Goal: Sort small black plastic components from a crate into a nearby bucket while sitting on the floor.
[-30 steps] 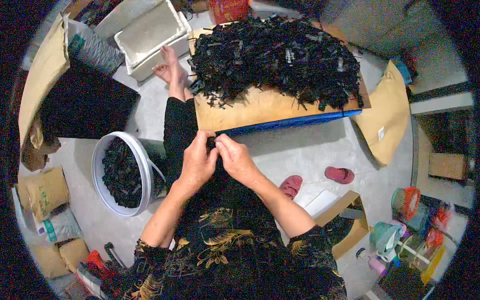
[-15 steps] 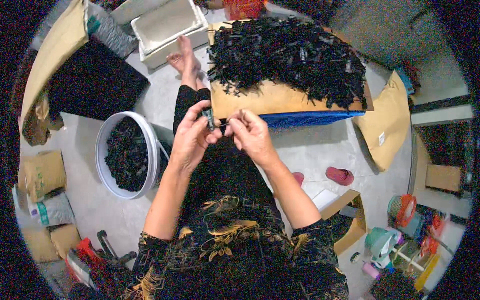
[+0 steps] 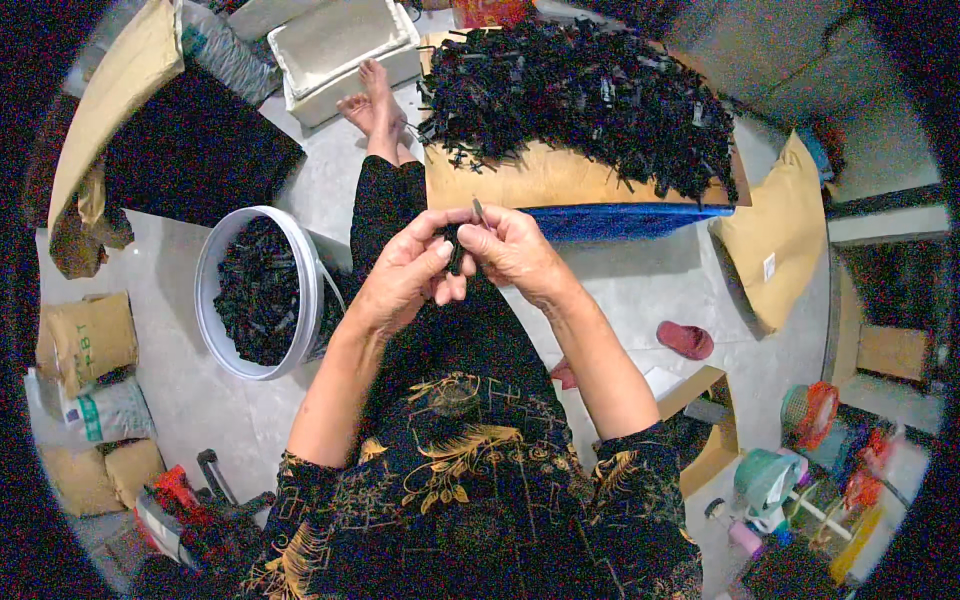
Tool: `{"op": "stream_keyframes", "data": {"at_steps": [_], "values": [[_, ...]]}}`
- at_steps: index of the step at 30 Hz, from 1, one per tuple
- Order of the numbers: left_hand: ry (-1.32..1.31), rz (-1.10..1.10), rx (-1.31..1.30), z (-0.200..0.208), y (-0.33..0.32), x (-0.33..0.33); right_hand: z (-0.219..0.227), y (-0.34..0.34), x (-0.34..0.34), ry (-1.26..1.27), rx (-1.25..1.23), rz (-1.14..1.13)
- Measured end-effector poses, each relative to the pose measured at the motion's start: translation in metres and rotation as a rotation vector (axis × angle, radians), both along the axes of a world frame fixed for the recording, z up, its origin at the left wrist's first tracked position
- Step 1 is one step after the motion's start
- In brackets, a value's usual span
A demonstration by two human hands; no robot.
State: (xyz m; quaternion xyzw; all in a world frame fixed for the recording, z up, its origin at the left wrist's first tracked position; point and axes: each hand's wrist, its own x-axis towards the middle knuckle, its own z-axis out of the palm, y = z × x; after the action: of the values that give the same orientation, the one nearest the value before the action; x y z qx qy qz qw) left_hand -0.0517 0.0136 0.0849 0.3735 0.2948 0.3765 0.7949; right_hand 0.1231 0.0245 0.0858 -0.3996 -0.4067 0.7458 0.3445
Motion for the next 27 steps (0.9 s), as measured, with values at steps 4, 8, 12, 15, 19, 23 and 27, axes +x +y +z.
{"op": "stream_keyframes", "data": {"at_steps": [4,8,12,15,19,23,27], "values": [[0.135,0.067,0.081,0.001,-0.001,0.009,-0.004,0.001,0.004,-0.134,0.080,-0.063],[0.554,0.089,0.415,-0.003,0.002,0.018,-0.008,0.002,0.000,-0.124,0.155,-0.131],[0.758,0.206,0.654,-0.005,0.006,0.029,-0.021,0.004,-0.004,-0.117,0.178,-0.264],[0.781,0.293,0.616,-0.008,0.011,0.032,-0.023,0.001,-0.003,-0.045,0.062,-0.277],[0.791,0.255,0.541,-0.010,0.021,0.032,-0.023,0.001,-0.006,0.009,-0.008,-0.230],[0.782,0.274,0.605,-0.015,0.029,0.038,-0.027,0.008,-0.003,0.012,-0.033,-0.210],[0.761,0.294,0.629,-0.026,0.034,0.039,-0.031,0.013,-0.003,0.017,-0.041,-0.214]]}}
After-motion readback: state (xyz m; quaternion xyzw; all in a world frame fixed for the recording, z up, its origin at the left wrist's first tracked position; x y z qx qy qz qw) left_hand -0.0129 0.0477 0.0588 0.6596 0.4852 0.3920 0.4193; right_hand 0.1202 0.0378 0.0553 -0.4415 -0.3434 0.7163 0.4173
